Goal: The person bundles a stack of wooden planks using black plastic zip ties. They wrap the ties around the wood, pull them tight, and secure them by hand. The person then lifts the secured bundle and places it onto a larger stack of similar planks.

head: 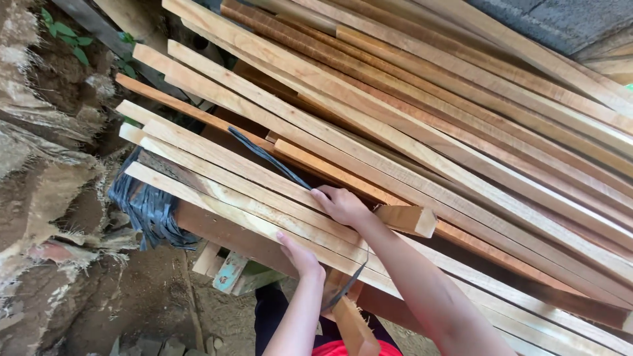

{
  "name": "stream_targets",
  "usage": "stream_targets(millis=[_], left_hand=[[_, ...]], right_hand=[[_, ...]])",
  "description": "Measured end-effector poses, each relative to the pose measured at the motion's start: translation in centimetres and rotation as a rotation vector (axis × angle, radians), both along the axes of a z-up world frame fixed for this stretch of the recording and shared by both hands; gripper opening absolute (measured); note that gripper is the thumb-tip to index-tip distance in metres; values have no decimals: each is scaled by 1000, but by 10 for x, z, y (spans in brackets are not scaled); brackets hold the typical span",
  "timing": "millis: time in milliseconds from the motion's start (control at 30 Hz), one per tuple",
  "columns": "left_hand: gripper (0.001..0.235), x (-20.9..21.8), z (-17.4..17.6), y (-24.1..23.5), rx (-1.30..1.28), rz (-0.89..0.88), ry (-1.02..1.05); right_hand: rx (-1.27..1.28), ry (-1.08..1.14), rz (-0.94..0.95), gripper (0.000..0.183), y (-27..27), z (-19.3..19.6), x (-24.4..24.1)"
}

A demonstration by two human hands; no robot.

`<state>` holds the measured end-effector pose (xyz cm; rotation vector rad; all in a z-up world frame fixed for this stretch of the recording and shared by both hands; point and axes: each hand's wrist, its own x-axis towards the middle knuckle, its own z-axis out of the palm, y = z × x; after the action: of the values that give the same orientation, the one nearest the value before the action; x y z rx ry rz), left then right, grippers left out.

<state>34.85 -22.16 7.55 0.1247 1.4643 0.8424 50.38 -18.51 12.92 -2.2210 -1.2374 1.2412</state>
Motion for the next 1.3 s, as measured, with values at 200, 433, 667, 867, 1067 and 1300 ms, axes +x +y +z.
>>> stream_targets(millis=[200,433,667,867,1067,1300], left_hand=[[96,0,-2,1,-43,28,28],[97,-15,-15,-3,-15,43,-196],[94,-37,-43,-11,-69,-78,-409],[95,-44,-86,-13,-11,-137,-385],[106,-53,-103,-18,-14,-180,-384],[119,-36,-33,-4,-14,-82,-455]], right_hand=[[303,-70,-96,37,-16,5,-8],[63,-190,4,51,3,18,-9],[-50,10,-53,72,1,9,0],[-268,10,-16,91,12,-38,16],[-436,126,-147,96,38,-21,13],[-477,303,-270,91,40,5,6]])
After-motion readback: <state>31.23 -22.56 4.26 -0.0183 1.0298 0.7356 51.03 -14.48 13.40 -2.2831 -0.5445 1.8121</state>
